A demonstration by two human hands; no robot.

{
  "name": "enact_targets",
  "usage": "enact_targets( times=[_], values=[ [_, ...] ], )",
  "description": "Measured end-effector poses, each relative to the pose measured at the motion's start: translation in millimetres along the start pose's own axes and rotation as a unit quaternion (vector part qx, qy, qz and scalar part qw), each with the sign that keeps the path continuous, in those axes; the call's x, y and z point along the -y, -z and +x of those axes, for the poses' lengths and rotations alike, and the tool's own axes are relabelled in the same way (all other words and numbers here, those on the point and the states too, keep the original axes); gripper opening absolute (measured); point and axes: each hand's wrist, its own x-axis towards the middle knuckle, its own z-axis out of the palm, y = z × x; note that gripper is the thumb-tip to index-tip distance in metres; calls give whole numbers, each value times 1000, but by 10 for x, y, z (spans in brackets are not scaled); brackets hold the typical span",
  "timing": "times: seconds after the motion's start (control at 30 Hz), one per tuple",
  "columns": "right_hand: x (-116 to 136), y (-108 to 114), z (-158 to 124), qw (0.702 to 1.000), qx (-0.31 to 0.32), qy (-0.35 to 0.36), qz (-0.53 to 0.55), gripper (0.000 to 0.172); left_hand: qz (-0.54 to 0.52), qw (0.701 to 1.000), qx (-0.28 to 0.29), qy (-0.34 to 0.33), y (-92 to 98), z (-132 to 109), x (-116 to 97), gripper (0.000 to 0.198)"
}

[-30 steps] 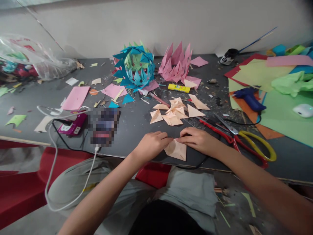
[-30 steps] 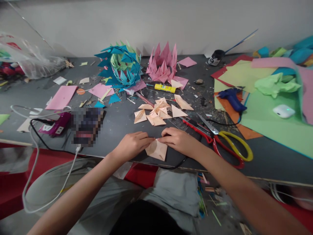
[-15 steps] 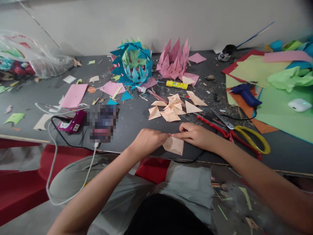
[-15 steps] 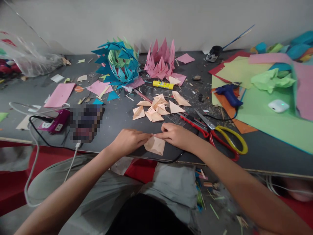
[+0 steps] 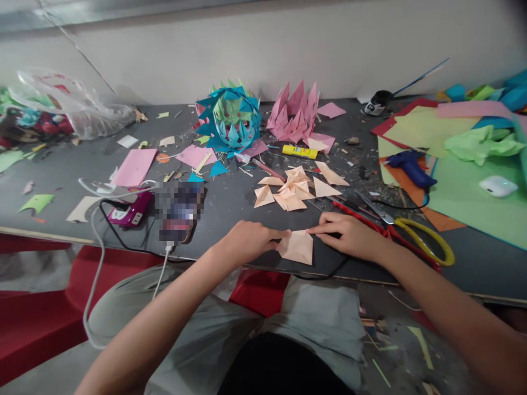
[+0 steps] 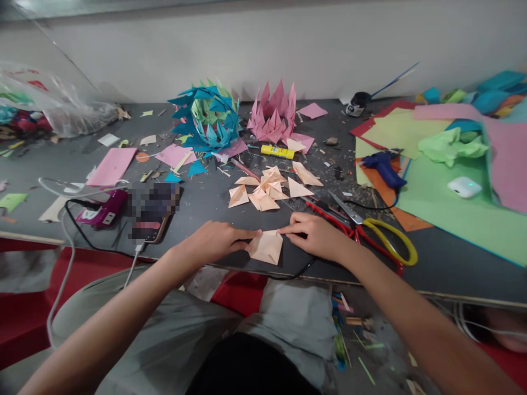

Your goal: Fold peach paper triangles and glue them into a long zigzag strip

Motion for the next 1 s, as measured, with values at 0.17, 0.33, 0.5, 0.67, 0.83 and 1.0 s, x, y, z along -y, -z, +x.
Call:
enact_targets(
  times=[0.17,0.33,0.5,0.67,0.83,1.0],
  values=[
    [127,31,-38,1000,20,14,-1,30,-37,999,-14,-36,-24,27,65,34],
    [209,-12,67,998,40,38,-24,14,-18,993,-115,-16,23,40,-35,39],
    [229,-93,52,996,-9,63,-63,18,-53,966,-251,-45,-109,-25,-342,21],
    [213,-104,-84,995,2,84,-52,25,-123,959,-253,-38,-451,-66,-473,18],
    [158,-29,-179,995,25,79,-48,26,-155,954,-255,15,-501,-50,-551,16],
    [137,7,-231,993,25,91,-69,29,-168,946,-270,67,-483,17,-659,10]
  ],
)
